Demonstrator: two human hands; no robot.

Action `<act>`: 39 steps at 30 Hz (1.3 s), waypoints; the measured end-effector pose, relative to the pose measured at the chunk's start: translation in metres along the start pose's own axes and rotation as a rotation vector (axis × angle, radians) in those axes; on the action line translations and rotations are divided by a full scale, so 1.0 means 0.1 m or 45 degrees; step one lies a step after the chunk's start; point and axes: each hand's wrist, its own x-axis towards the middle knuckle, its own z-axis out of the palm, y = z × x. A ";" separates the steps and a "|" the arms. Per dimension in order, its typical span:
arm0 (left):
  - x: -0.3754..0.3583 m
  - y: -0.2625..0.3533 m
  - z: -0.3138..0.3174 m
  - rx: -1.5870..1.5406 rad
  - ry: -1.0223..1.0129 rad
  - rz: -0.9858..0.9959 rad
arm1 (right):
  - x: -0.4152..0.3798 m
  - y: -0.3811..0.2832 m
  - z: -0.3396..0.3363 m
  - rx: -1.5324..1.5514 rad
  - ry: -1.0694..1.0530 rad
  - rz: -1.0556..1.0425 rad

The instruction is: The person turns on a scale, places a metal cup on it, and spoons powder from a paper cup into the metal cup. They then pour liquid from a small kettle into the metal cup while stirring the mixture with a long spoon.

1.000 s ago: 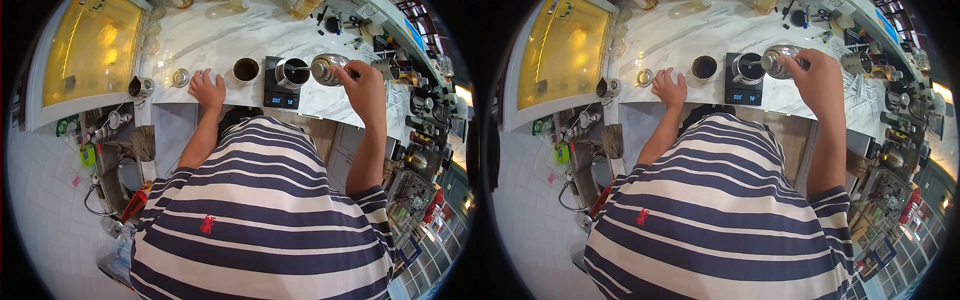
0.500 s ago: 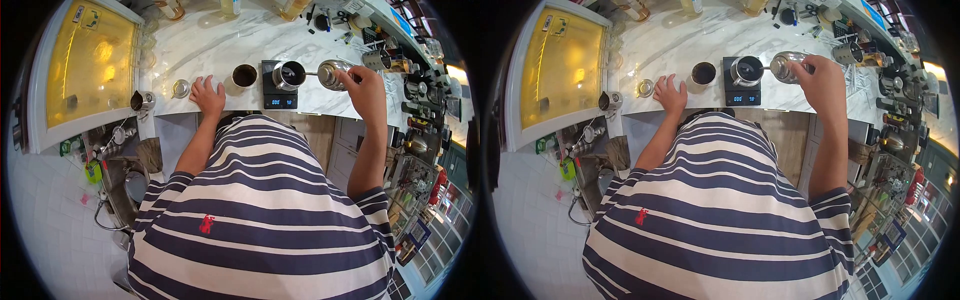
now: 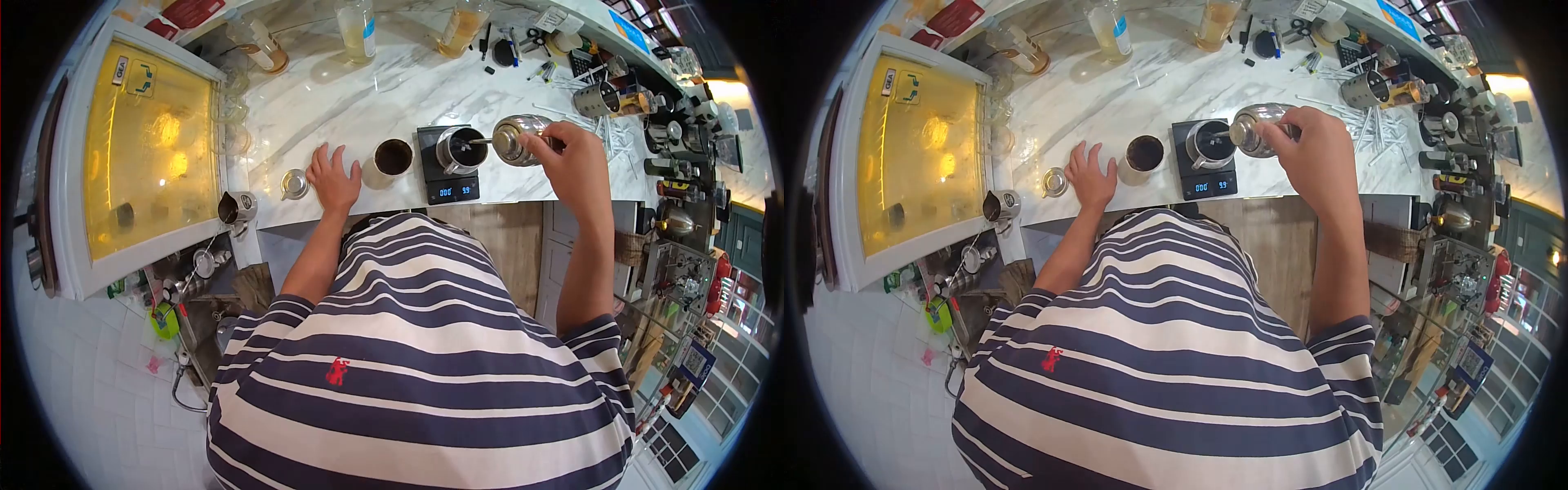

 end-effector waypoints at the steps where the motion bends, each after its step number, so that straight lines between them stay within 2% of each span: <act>1: 0.00 0.00 0.01 0.016 -0.005 0.006 | -0.03 0.02 0.01 0.013 0.010 -0.004; 7: 0.02 0.02 0.01 0.040 -0.051 -0.004 | -0.18 0.19 0.05 -0.042 0.012 0.022; 13: 0.02 -0.03 0.03 0.058 -0.068 0.004 | -0.15 0.12 0.02 -0.108 -0.011 0.178; 16: 0.03 -0.01 0.03 0.048 -0.034 0.030 | -0.12 0.25 0.10 -0.058 0.140 0.029; 19: 0.07 -0.01 -0.01 0.047 -0.048 0.047 | -0.08 0.20 0.15 0.003 0.171 -0.001; 32: 0.14 -0.10 -0.04 0.018 -0.023 0.103 | -0.20 0.06 0.15 0.026 0.057 -0.048; 39: 0.15 -0.08 -0.06 0.031 -0.047 0.094 | -0.18 0.31 0.20 -0.062 0.084 -0.051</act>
